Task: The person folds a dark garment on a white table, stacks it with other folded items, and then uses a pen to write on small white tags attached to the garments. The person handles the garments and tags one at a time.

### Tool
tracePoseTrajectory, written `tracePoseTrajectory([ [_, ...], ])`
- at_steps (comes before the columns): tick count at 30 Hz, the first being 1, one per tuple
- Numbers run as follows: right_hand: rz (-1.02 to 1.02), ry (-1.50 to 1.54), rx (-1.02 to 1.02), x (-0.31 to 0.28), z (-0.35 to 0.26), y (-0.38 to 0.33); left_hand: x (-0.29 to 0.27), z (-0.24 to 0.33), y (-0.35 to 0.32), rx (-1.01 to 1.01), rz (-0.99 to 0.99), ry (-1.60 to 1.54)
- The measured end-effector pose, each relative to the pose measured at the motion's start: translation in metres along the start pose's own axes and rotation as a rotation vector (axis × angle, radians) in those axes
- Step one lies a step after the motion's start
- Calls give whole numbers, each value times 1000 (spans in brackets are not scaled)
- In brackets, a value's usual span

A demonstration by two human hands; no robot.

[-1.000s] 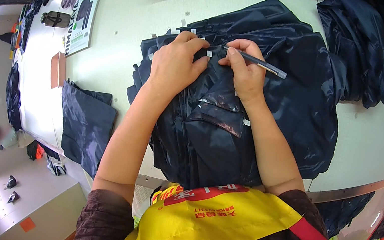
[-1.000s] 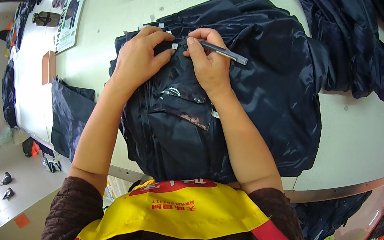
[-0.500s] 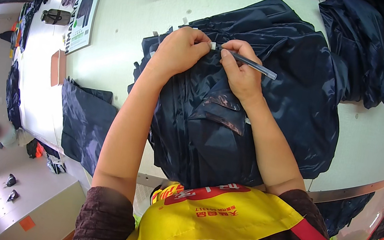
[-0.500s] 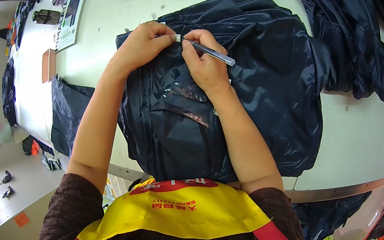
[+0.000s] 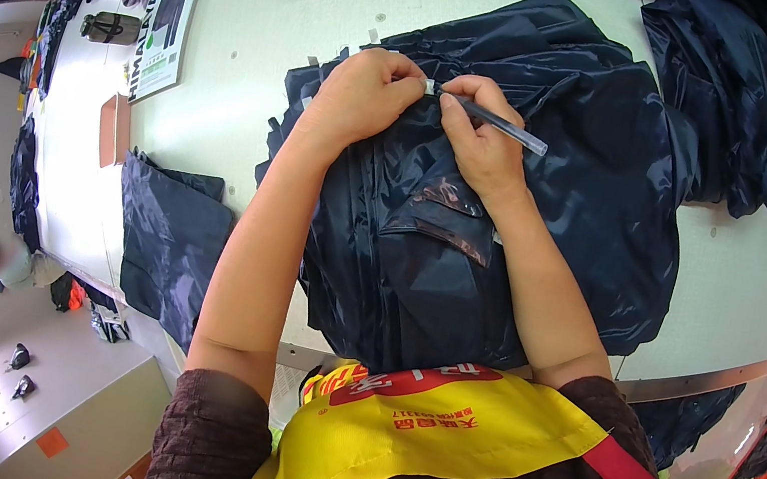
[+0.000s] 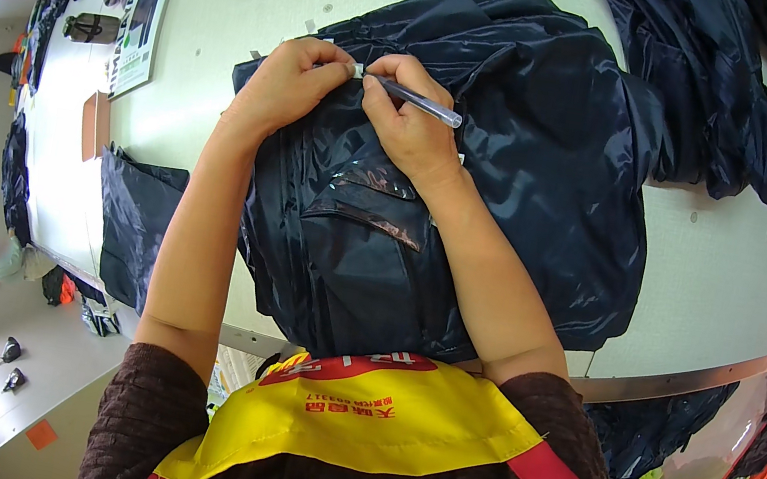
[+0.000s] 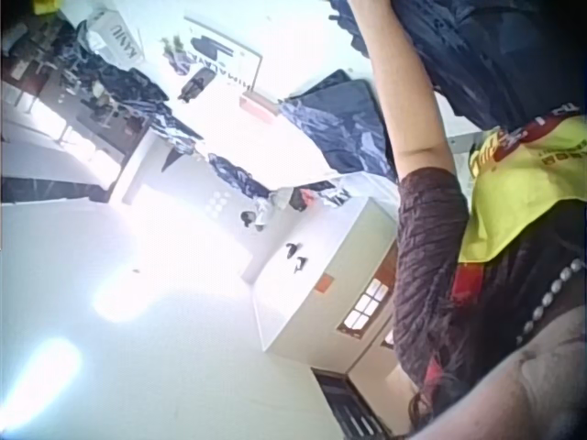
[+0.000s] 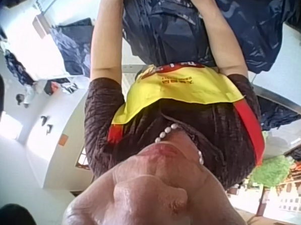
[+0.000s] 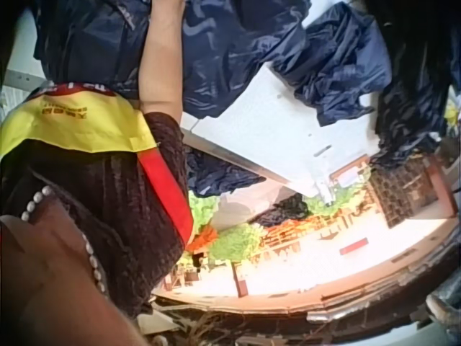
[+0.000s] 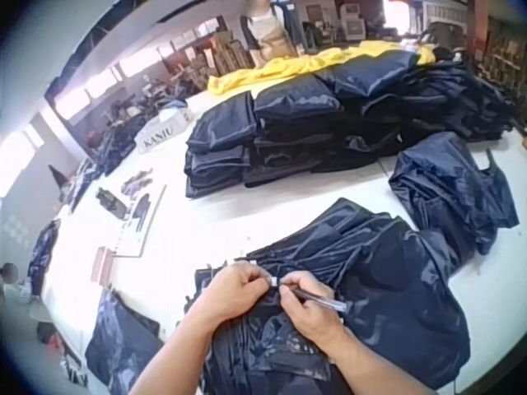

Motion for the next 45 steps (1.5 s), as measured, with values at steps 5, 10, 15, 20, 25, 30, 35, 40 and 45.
tracePoseTrajectory([
  [5,9,26,11,0,2,0,0,0,0,14,7,-12],
  [10,13,31,37,-1,4,-1,-1,1,-2,12,11,-19],
  [15,33,292,69,-2,8,-1,-4,19,-19,167,204,175],
  [20,97,796,137,-27,-7,13,28,67,-63,299,229,531],
  [25,-75,798,178,-22,-20,20,87,83,-93,398,188,860],
  [30,-11,359,105,-4,8,11,43,64,-73,354,110,234],
  [35,-10,353,142,-1,13,14,-6,29,-42,6,381,483],
  [40,5,373,133,-1,13,13,-8,17,-21,-88,288,264],
  [45,13,325,95,-1,17,12,-5,4,-1,-123,162,-21],
])
Point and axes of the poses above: each hand's wrist, its own y-axis towards the middle knuckle, its own x-axis out of the palm, z = x × y, the point moved 4 cm from there along y, towards the middle knuckle, and after that the axes turned 5 degrees about -z, right-handed, at the moved point
